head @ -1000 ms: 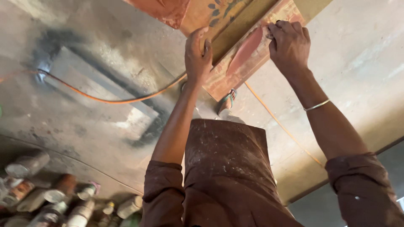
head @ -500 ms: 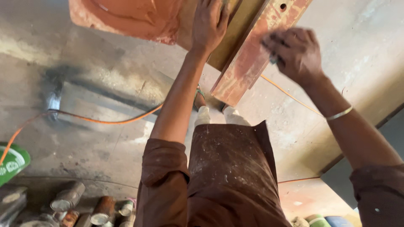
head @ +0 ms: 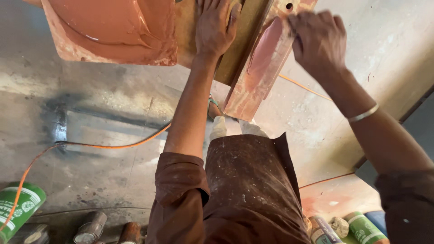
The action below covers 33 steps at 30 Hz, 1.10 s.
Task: The person mixes a reddish-brown paste on a flat board using a scraper. They then apply the paste to a wooden board, spreading it into the grooves and over the surface with the scraper. The person works methodically to cover the wood with the filler material.
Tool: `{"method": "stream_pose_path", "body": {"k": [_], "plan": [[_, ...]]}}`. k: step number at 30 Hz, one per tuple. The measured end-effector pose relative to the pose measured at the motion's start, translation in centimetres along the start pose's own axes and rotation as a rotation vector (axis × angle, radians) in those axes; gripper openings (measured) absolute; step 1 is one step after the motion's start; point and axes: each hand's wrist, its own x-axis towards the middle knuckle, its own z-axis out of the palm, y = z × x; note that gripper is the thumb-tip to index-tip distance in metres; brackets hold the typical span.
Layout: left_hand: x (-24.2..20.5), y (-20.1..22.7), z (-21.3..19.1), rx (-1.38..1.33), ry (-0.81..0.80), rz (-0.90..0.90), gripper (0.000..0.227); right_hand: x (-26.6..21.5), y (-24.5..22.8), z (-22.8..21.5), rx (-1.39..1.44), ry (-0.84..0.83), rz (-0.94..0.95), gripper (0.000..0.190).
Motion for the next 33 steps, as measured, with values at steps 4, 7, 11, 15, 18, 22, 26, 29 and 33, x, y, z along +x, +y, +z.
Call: {"method": "stream_pose_path", "body": {"k": [4,7,11,15,18,22,26,29,33], "plan": [[0.3,0.6,-0.6,0.062,-0.065,-0.01,0.034,-0.2,-1.2,2.0,0.091,-0.002,0.025,0.016],[0.4,0.8,-0.9,0.052,-0.055,0.006,0.035,-1.5,-2.3,1.2,0.173,-0.082,-0.013,0.014],[0.4,0.9,-0.8,0.077,-0.052,0.004,0.036,-0.1,-0.7,-0.3,0.077,-0.009,0.022,0.021],[0.4,0.8,-0.6,0.12,-0.105,-0.035,0.038,2.0,-1.7,0.0,0.01,-0.023,0.047,0.024],[0.2,0.8,-0.6,0.121,-0.116,-0.04,0.038,1.3,-3.3,0.1,0.116,-0.23,0.114,0.02],[0.3,0.8,-0.7,0.105,-0.027,0.032,0.039,0.1,-2.1,0.0,0.163,-0.036,0.029,0.019],[0.2,0.8,-0.8,0.083,-0.056,-0.007,0.039,0.0,-0.7,1.0,-0.023,0.135,0.024,0.027],[0.2,0.8,-0.5,0.087,-0.143,-0.077,0.037,-0.6,-1.0,1.7,0.137,-0.032,0.162,0.019],[0.2,0.7,-0.7,0.072,-0.068,0.012,0.039,-1.2,-0.9,1.2,0.137,-0.034,0.109,0.023]]}}
